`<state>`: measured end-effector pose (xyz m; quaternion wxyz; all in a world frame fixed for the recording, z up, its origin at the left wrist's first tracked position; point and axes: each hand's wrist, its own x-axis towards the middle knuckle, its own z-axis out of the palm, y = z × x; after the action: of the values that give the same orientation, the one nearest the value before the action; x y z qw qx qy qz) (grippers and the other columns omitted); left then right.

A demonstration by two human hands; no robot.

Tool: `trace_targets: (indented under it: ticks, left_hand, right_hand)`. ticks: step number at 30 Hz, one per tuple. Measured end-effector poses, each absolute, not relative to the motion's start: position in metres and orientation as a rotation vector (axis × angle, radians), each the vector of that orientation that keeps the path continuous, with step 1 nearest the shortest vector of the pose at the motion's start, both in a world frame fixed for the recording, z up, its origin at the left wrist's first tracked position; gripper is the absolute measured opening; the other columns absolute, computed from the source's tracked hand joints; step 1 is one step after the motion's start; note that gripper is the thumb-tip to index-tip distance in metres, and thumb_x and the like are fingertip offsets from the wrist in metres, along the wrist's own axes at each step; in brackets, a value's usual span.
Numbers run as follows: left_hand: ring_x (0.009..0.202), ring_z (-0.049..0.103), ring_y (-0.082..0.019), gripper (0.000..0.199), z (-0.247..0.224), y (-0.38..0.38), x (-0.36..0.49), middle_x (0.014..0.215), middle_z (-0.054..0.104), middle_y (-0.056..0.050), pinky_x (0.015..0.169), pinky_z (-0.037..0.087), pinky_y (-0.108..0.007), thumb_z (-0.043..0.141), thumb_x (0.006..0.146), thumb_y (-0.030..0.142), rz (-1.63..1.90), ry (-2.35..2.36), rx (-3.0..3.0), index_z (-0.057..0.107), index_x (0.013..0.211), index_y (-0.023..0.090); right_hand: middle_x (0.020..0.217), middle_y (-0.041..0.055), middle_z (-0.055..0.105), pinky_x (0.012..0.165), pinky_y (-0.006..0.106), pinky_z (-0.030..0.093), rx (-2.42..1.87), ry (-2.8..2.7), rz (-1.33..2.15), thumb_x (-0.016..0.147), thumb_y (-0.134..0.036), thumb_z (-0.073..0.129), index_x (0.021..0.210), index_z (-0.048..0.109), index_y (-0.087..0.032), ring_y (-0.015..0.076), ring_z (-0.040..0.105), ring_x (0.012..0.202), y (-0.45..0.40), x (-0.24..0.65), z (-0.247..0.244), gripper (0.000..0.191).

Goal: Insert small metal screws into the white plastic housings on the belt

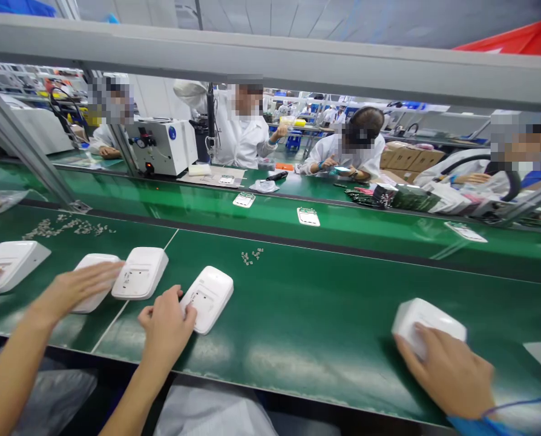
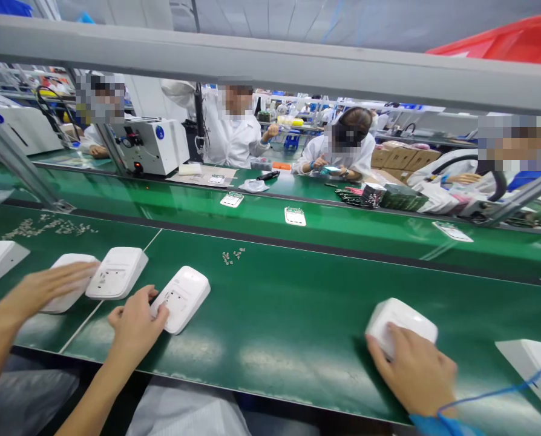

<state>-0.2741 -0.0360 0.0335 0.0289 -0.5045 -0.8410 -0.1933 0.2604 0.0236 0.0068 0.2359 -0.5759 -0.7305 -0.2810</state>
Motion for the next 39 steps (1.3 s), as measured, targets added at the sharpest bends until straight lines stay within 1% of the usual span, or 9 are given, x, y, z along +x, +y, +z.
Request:
trace_targets:
  ticks: [5,9,12,16,19,25,28,34,39]
  left_hand:
    - [0.111,0.054,-0.031,0.038,0.043,-0.034,-0.310,0.114,0.063,-0.012,0.092,0.034,-0.046,0.044,0.086,0.028,-0.534,-2.646,-1.365,0.049,0.121,0.014]
    - [0.118,0.043,-0.040,0.047,0.042,-0.037,-0.326,0.125,0.053,-0.018,0.093,0.036,-0.052,0.044,0.087,0.035,-0.485,-2.634,-1.220,0.048,0.127,0.011]
    - [0.120,0.038,-0.041,0.049,0.037,-0.035,-0.329,0.135,0.044,-0.020,0.097,0.035,-0.055,0.044,0.088,0.035,-0.523,-2.589,-1.220,0.046,0.131,0.011]
    - [0.121,0.036,-0.042,0.045,0.038,-0.030,-0.325,0.134,0.043,-0.020,0.098,0.033,-0.058,0.044,0.088,0.028,-0.598,-2.540,-1.169,0.050,0.128,0.009]
    - [0.121,0.037,-0.041,0.038,0.047,-0.024,-0.305,0.133,0.042,-0.022,0.098,0.032,-0.058,0.047,0.087,0.023,-0.773,-2.340,-1.155,0.055,0.122,0.009]
    - [0.111,0.049,-0.025,0.027,0.053,0.036,-0.219,0.116,0.058,-0.010,0.092,0.039,-0.041,0.050,0.087,0.016,-0.987,-1.861,-2.066,0.057,0.113,0.021]
    - [0.108,0.049,-0.025,0.025,0.043,0.081,-0.190,0.113,0.059,-0.008,0.088,0.038,-0.040,0.052,0.086,0.017,-0.924,-1.971,-2.216,0.056,0.111,0.021]
    - [0.110,0.046,-0.028,0.039,0.031,0.106,-0.187,0.118,0.057,-0.011,0.089,0.034,-0.044,0.059,0.084,0.030,-0.930,-1.973,-2.335,0.052,0.121,0.018]
    - [0.104,0.052,-0.022,0.018,0.035,0.090,-0.181,0.107,0.062,-0.007,0.089,0.032,-0.040,0.050,0.091,0.026,-1.039,-1.720,-2.527,0.058,0.105,0.019]
  right_hand:
    - [0.099,0.0154,0.066,0.073,0.038,0.037,-1.382,-2.349,-0.663,0.097,-0.044,0.048,0.107,0.064,-0.011,0.0281,0.058,0.087,0.022,0.133,0.028,0.038]
    - [0.082,0.0114,0.064,0.068,0.035,0.036,-1.462,-2.491,-0.466,0.098,-0.038,0.048,0.083,0.065,-0.016,0.0246,0.058,0.076,0.030,0.064,0.051,0.032]
    - [0.077,0.0084,0.063,0.066,0.033,0.036,-1.507,-2.577,-0.283,0.100,-0.028,0.045,0.075,0.063,-0.018,0.0220,0.059,0.075,0.060,0.027,0.072,0.033]
    - [0.098,0.0084,0.067,0.076,0.030,0.042,-1.463,-2.581,0.047,0.095,-0.015,0.051,0.097,0.067,-0.017,0.0221,0.062,0.093,0.133,-0.018,0.086,0.016]
    - [0.113,0.0097,0.066,0.086,0.029,0.044,-1.397,-2.622,0.131,0.091,-0.011,0.057,0.112,0.067,-0.017,0.0226,0.060,0.106,0.185,-0.044,0.076,0.024]
    - [0.106,0.0090,0.066,0.092,0.029,0.044,-1.261,-2.719,0.188,0.091,-0.009,0.056,0.098,0.071,-0.017,0.0209,0.060,0.105,0.211,-0.053,0.046,0.018]
    - [0.099,0.0091,0.065,0.087,0.029,0.046,-1.263,-2.716,0.190,0.090,-0.008,0.056,0.094,0.069,-0.015,0.0200,0.061,0.096,0.199,-0.042,0.046,0.016]
    - [0.104,0.0080,0.061,0.086,0.029,0.048,-1.213,-2.579,0.278,0.089,-0.006,0.050,0.119,0.060,-0.014,0.0159,0.059,0.092,0.175,-0.015,0.069,0.033]
    - [0.096,0.0081,0.061,0.079,0.034,0.052,-1.047,-2.434,0.424,0.091,-0.013,0.045,0.107,0.070,-0.017,0.0181,0.061,0.085,0.149,0.016,0.094,0.030]
